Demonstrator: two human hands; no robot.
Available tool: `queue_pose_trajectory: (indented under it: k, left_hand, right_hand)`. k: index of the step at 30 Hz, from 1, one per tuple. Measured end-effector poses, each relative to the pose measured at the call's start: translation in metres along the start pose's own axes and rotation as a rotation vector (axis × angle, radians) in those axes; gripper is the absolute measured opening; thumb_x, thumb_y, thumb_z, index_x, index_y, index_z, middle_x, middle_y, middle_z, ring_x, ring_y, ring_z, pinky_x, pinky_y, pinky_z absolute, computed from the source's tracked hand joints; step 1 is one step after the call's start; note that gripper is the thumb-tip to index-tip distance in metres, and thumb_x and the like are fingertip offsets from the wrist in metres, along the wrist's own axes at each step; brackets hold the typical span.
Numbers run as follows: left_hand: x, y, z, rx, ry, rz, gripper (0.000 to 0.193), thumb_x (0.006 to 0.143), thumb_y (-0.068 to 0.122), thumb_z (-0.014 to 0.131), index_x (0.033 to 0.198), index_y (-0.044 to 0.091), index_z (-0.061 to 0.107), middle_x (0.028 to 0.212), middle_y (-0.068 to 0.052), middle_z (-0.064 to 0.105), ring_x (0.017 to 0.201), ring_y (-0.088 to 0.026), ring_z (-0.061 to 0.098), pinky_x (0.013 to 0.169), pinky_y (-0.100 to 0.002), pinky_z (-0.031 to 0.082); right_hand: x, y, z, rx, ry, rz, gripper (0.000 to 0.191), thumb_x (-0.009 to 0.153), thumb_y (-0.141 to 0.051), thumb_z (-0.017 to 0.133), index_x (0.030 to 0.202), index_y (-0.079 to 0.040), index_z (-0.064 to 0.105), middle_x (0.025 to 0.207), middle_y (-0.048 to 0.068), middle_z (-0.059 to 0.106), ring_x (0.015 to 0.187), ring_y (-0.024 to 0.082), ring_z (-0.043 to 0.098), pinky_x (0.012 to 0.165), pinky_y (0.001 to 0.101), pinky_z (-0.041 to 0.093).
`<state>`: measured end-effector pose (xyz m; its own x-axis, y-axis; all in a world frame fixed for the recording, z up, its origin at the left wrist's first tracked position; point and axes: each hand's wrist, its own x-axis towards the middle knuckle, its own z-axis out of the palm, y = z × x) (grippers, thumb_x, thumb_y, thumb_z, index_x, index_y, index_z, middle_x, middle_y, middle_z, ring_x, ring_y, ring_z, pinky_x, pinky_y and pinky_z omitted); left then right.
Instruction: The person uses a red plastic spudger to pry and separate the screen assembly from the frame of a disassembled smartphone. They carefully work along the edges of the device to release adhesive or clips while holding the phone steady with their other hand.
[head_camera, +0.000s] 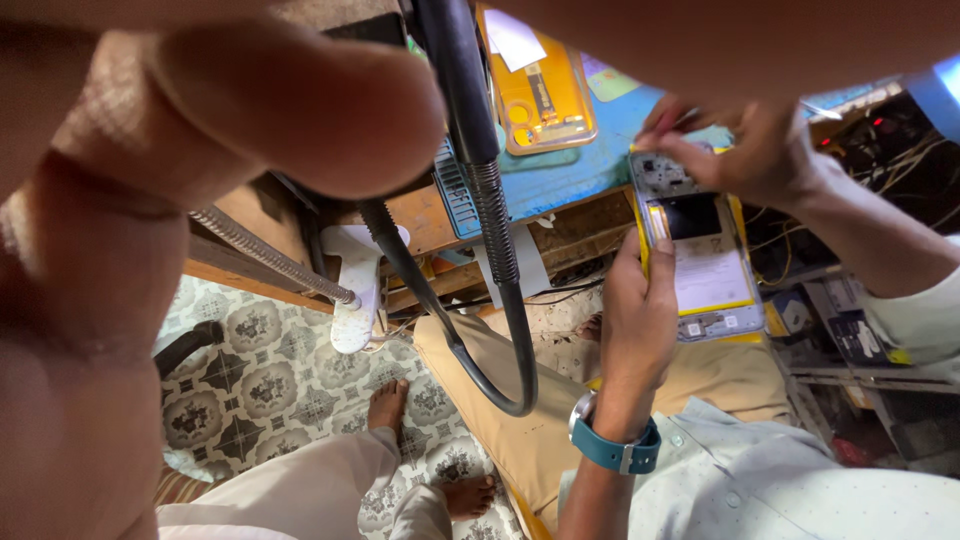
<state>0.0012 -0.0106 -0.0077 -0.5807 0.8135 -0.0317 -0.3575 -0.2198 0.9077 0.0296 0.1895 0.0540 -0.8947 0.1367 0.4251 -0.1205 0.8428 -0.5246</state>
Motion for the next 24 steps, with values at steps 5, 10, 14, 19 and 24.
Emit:
queue_pose_trajectory:
  k: [5, 10, 14, 19, 24]
  left_hand:
    - [-0.004, 0.003, -0.001, 0.048, 0.004, 0.016, 0.032, 0.110, 0.026, 0.042, 0.121, 0.000, 0.058, 0.098, -0.012, 0.069, 0.087, -0.016, 0.063, 0.082, -0.035, 0.051]
    - [-0.003, 0.003, -0.001, 0.005, 0.003, 0.017, 0.032, 0.110, 0.025, 0.042, 0.122, 0.000, 0.058, 0.100, -0.013, 0.070, 0.087, -0.017, 0.063, 0.082, -0.035, 0.052]
    - [-0.003, 0.002, -0.001, 0.037, 0.003, -0.002, 0.032, 0.110, 0.025, 0.042, 0.121, 0.000, 0.058, 0.099, -0.012, 0.070, 0.087, -0.017, 0.063, 0.082, -0.035, 0.052]
    - [-0.002, 0.001, -0.002, 0.020, -0.007, 0.014, 0.032, 0.110, 0.024, 0.042, 0.124, 0.000, 0.058, 0.103, -0.012, 0.070, 0.091, -0.016, 0.063, 0.085, -0.034, 0.052]
    - [-0.002, 0.001, -0.002, -0.001, -0.005, -0.007, 0.032, 0.110, 0.023, 0.043, 0.125, 0.000, 0.058, 0.103, -0.011, 0.070, 0.091, -0.015, 0.063, 0.085, -0.034, 0.052]
  right_hand:
    - [0.009, 0.001, -0.003, -0.023, 0.027, -0.032, 0.035, 0.095, -0.009, 0.082, 0.121, 0.003, 0.062, 0.113, 0.015, 0.071, 0.106, 0.025, 0.072, 0.094, 0.0357, 0.062]
    - [0.001, 0.022, -0.014, -0.079, 0.074, 0.029, 0.039, 0.093, -0.010, 0.084, 0.124, 0.002, 0.064, 0.116, 0.016, 0.071, 0.110, 0.027, 0.070, 0.096, 0.0371, 0.059]
    - [-0.017, 0.044, -0.031, -0.311, 0.098, 0.189, 0.042, 0.092, -0.012, 0.086, 0.126, 0.001, 0.066, 0.118, 0.017, 0.070, 0.113, 0.028, 0.069, 0.098, 0.0382, 0.057]
    - [-0.020, 0.066, -0.026, -0.080, 0.040, 0.191, 0.032, 0.095, -0.012, 0.081, 0.122, -0.001, 0.068, 0.112, 0.014, 0.073, 0.106, 0.024, 0.071, 0.095, 0.0360, 0.059]
    - [-0.017, 0.078, -0.036, 0.105, 0.017, 0.263, 0.031, 0.098, -0.001, 0.071, 0.127, 0.005, 0.062, 0.114, 0.016, 0.071, 0.109, 0.024, 0.073, 0.098, 0.0349, 0.064]
